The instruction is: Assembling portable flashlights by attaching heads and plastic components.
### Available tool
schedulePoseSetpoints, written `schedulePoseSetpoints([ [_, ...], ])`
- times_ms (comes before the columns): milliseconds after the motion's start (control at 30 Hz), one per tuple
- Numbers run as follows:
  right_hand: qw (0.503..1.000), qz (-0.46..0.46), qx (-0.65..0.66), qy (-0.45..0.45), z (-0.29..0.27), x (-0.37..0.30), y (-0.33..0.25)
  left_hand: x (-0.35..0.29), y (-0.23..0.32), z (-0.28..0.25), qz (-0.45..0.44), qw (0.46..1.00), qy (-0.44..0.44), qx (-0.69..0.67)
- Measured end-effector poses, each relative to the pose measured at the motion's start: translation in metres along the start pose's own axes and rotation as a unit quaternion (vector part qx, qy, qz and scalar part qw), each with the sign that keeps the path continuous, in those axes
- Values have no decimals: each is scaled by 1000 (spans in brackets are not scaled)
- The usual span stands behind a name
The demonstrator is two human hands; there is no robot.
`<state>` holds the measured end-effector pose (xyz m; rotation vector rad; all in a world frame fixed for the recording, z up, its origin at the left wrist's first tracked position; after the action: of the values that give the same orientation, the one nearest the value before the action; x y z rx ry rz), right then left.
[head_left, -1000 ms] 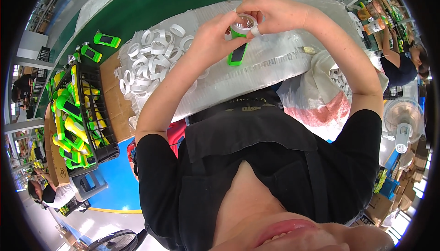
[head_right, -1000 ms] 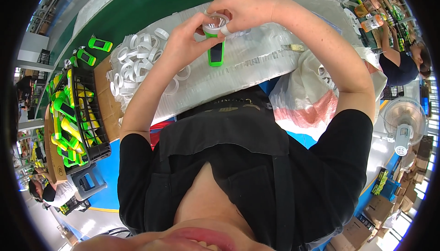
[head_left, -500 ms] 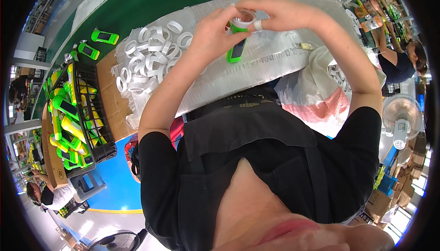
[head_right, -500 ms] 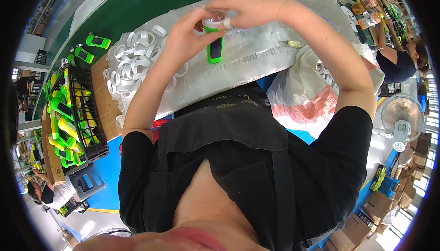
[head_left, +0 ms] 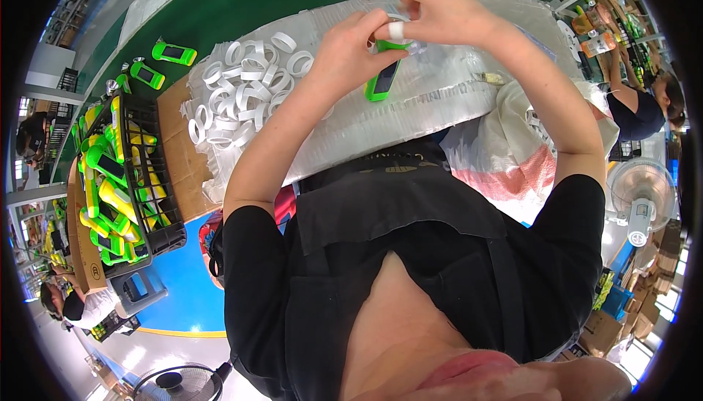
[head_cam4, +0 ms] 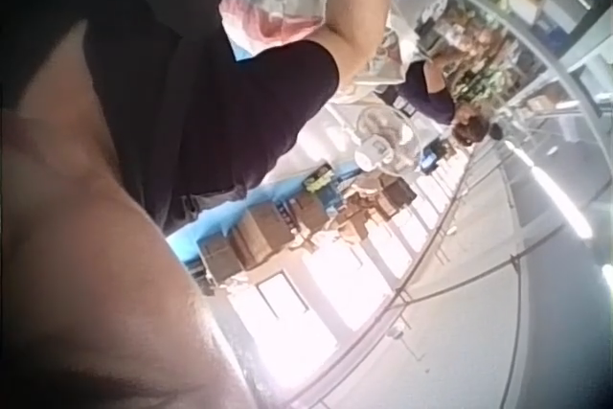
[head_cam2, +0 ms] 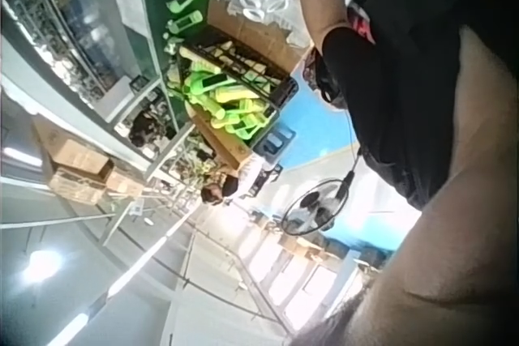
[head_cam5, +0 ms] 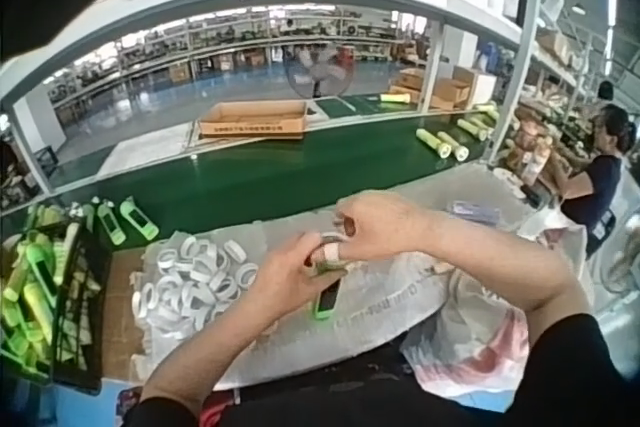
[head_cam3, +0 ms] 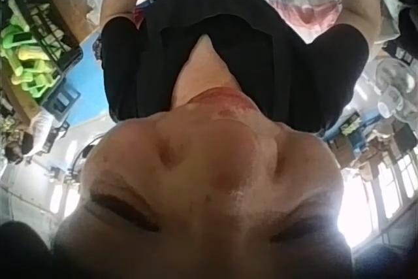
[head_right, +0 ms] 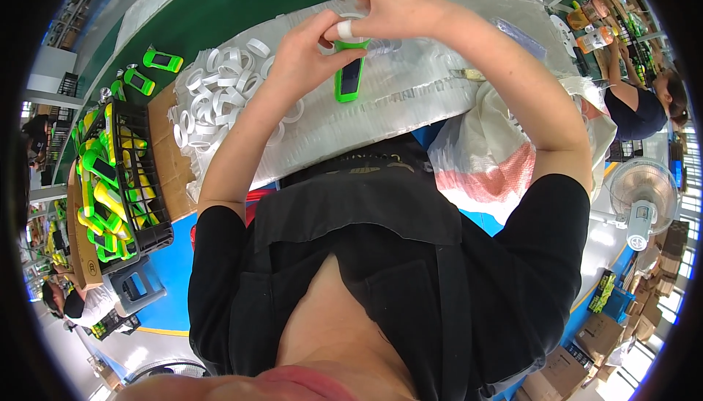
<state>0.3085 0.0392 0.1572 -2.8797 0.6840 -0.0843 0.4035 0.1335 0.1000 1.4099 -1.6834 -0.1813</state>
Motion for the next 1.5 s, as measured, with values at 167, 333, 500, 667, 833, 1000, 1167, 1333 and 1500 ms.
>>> schedulePoseSetpoints([
  [167,997,-67,36,5,10,-6,-3,2,5,0,15,1000,7,-20],
  [333,954,-181,207,118,5,-12,4,1,5,1,6,1000,6,-21],
  [500,994,58,-30,-83,20,-6,7,2,5,3,31,999,-8,-20],
  [667,977,-167,130,24,15,-7,6,4,-1,2,7,999,-10,-35],
  [833,967,-117,223,33,-3,-23,9,1,-1,-9,-21,984,-46,-172],
  [1000,871,-171,453,77,-29,-44,3,-29,15,-6,-180,788,-300,-507],
  [1167,942,-113,241,204,6,1,24,0,-14,-17,-222,931,-200,-209],
  [1333,898,-43,352,260,69,87,85,45,-106,-7,-148,973,-169,53],
  [1500,879,116,299,352,92,153,213,37,-195,-145,-192,895,92,391],
])
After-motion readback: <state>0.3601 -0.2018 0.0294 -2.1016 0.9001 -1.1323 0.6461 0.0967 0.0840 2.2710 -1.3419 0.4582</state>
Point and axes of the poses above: each hand's wrist, its own x-axis towards the middle knuckle, its own z-axis out of the palm, y = z × x, the point moved 6 cm from there along x, towards the middle knuckle, and after that the axes turned 2 degrees about -z, right-handed, at the moved point
